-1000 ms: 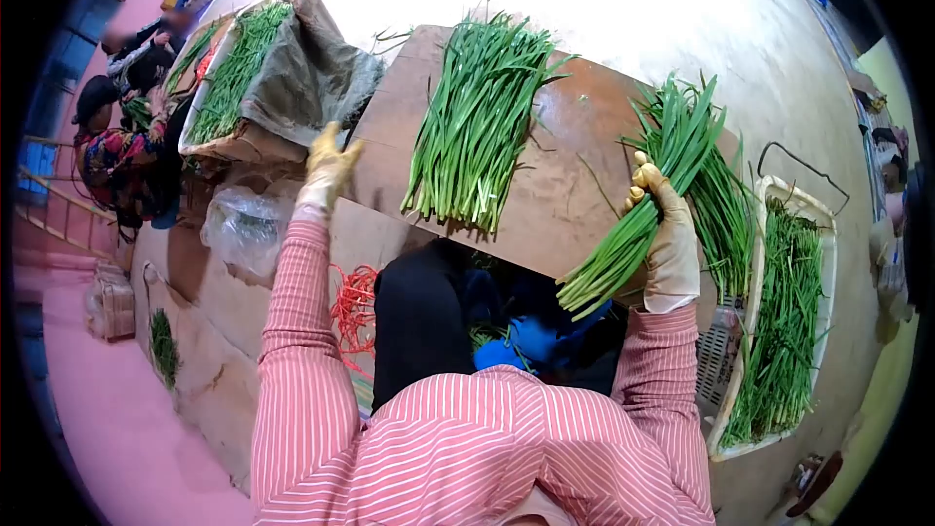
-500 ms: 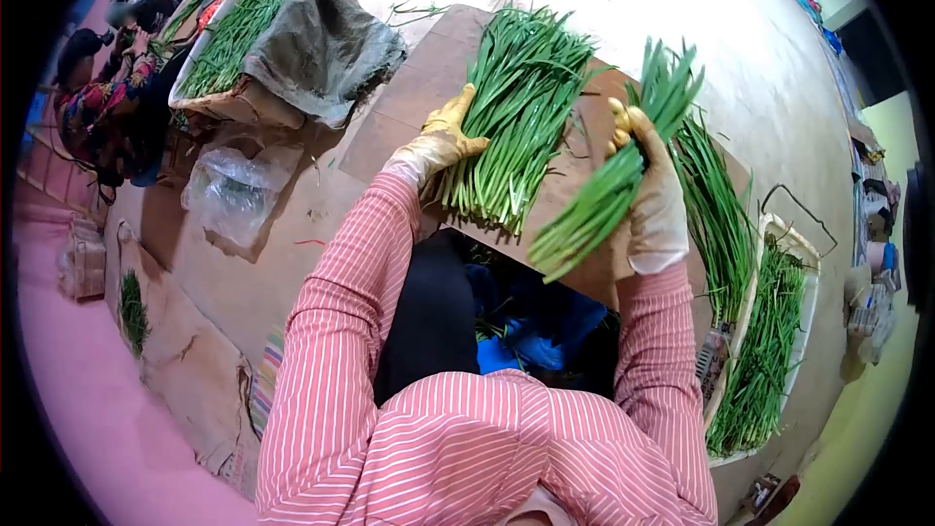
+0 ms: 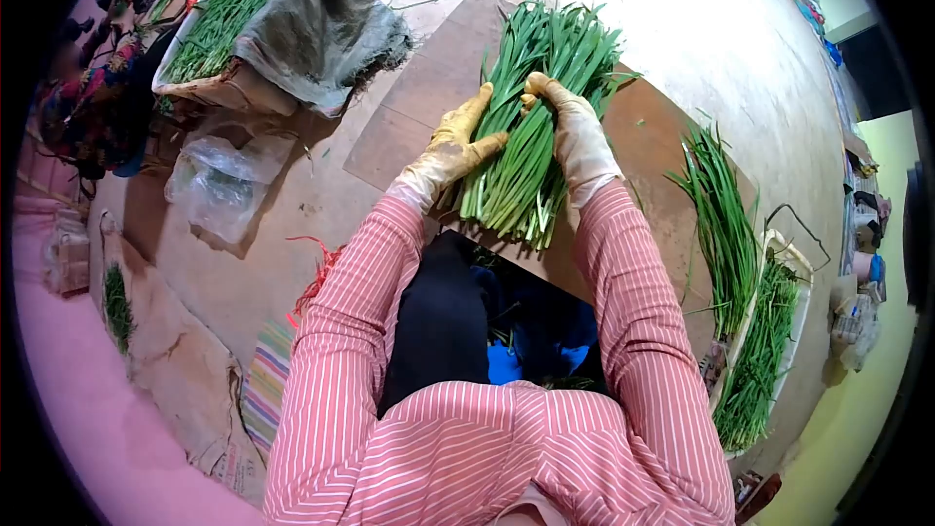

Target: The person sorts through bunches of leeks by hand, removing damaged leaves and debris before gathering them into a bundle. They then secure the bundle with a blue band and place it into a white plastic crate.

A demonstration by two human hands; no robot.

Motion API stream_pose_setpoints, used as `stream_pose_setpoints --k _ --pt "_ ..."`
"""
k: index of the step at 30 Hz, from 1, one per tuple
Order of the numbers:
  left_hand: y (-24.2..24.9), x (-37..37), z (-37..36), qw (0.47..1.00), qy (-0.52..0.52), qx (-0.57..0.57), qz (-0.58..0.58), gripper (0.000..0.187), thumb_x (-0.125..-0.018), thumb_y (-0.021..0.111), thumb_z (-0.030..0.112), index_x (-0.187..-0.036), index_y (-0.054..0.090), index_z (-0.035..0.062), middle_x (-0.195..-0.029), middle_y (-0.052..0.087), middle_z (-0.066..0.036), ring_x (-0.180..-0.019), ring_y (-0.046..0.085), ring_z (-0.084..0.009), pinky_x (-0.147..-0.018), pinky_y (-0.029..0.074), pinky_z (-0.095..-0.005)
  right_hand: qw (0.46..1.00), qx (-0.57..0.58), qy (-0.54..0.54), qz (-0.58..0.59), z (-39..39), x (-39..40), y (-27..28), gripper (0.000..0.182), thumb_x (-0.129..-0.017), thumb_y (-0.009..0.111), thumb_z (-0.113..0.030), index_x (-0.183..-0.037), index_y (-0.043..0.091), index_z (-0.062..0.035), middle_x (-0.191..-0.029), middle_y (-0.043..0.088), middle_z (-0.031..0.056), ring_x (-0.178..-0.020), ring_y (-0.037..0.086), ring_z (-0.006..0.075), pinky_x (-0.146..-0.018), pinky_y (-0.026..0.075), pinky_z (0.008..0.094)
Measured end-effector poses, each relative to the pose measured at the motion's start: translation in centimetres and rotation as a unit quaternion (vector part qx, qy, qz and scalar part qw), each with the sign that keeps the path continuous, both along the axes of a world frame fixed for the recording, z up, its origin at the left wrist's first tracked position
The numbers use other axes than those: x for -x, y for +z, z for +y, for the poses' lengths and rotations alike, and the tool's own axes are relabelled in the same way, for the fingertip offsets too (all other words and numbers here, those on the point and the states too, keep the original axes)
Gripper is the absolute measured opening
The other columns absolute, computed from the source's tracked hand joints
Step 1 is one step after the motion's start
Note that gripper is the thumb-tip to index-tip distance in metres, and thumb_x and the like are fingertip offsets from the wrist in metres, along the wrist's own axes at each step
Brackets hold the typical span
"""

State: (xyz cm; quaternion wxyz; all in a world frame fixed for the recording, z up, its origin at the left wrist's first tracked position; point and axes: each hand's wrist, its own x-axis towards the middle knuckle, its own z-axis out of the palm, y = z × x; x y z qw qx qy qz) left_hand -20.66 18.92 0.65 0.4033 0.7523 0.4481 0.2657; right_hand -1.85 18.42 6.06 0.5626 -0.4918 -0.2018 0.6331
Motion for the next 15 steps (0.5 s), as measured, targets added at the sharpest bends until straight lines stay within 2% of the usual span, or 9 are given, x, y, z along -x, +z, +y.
stream_pose_setpoints --k 3,5,7,8,9,11,12,13,15 --pt "0.3 -0.4 0.0 0.994 0.005 0.065 -0.087 0.087 -0.088 0.06 0.053 -0.148 0.024 0.0018 -0.146 0.035 -0.025 -0.137 0.033 -0.0337 -0.112 0.026 -0.0368 0.998 -0.03 0.024 -0.047 0.5 0.1 -1.1 0.02 -0.086 0.068 -0.019 -0.094 0.066 -0.0007 -0.079 0.067 0.0051 -0.065 0.062 0.0122 -0.06 0.053 0.0255" --pt "-0.1 -1.2 0.0 0.991 0.059 0.026 -0.113 0.101 -0.08 0.059 0.069 -0.143 0.03 -0.0043 -0.134 0.046 -0.031 -0.126 0.045 -0.042 -0.106 0.034 -0.0396 0.998 -0.025 0.013 -0.057 -0.2 1.2 -0.4 0.021 -0.086 0.068 -0.019 -0.095 0.065 0.0001 -0.079 0.067 0.0058 -0.067 0.062 0.0126 -0.062 0.052 0.0254" --pt "0.3 -1.7 -0.6 0.998 0.05 0.002 -0.049 0.11 -0.076 0.058 0.073 -0.146 0.023 -0.0032 -0.143 0.035 -0.03 -0.131 0.036 -0.0439 -0.107 0.032 -0.0443 0.977 -0.123 -0.047 -0.17 -0.1 2.2 -0.3 0.027 -0.086 0.069 -0.022 -0.097 0.063 0.0017 -0.081 0.067 0.0068 -0.071 0.062 0.0145 -0.067 0.051 0.0261" --pt "-0.1 -2.1 -0.7 0.998 0.055 -0.019 -0.001 0.111 -0.075 0.059 0.073 -0.147 0.021 -0.0019 -0.144 0.033 -0.03 -0.131 0.035 -0.0449 -0.107 0.032 -0.0455 0.963 -0.097 -0.055 -0.247 -0.2 2.4 0.0 0.037 -0.084 0.071 -0.024 -0.106 0.059 0.0032 -0.084 0.067 0.0067 -0.076 0.062 0.0152 -0.077 0.049 0.0278" --pt "-0.5 -2.5 -0.9 0.996 0.058 -0.039 0.047 0.112 -0.074 0.06 0.073 -0.148 0.02 -0.0005 -0.145 0.031 -0.029 -0.13 0.034 -0.0459 -0.106 0.032 -0.0468 0.948 -0.154 -0.077 -0.268 0.2 2.4 -1.0 0.062 -0.081 0.074 -0.028 -0.125 0.049 0.0074 -0.104 0.066 0.0144 -0.093 0.063 0.0223 -0.089 0.046 0.0319" --pt "-0.8 -3.0 -1.3 0.992 0.08 -0.07 0.075 0.108 -0.074 0.062 0.069 -0.147 0.021 0.0016 -0.143 0.033 -0.029 -0.123 0.04 -0.046 -0.103 0.035 -0.0486 0.752 -0.158 -0.179 -0.614 1.5 2.1 -3.1 0.095 -0.077 0.076 -0.028 -0.147 0.02 0.0038 -0.124 0.055 0.0246 -0.109 0.055 0.0331 -0.099 0.04 0.0358" --pt "-0.8 -3.3 -1.4 0.989 0.086 -0.07 0.095 0.107 -0.074 0.062 0.068 -0.148 0.021 0.0018 -0.143 0.033 -0.029 -0.124 0.04 -0.0456 -0.103 0.035 -0.0489 0.747 -0.087 -0.114 -0.65 0.8 2.0 -0.8 0.103 -0.076 0.075 -0.028 -0.15 0.009 0.0007 -0.135 0.045 0.0292 -0.122 0.045 0.0417 -0.103 0.037 0.0397" --pt "-0.7 -3.6 -1.6 0.987 0.092 -0.071 0.116 0.107 -0.074 0.062 0.067 -0.148 0.02 0.0019 -0.144 0.032 -0.028 -0.124 0.04 -0.0453 -0.103 0.034 -0.0492 0.716 -0.151 -0.114 -0.672 1.3 0.9 -3.0 0.101 -0.08 0.071 -0.039 -0.15 0.009 -0.0003 -0.142 0.038 0.0281 -0.131 0.036 0.0427 -0.109 0.029 0.0433" --pt "-0.7 -3.9 -1.6 0.985 0.09 -0.079 0.123 0.106 -0.075 0.063 0.066 -0.148 0.019 0.0023 -0.145 0.031 -0.029 -0.126 0.039 -0.0442 -0.104 0.033 -0.0488 0.656 -0.041 -0.035 -0.753 1.8 0.6 -3.6 0.1 -0.083 0.063 -0.051 -0.151 0.008 -0.002 -0.148 0.029 0.026 -0.138 0.026 0.0417 -0.114 0.017 0.048"
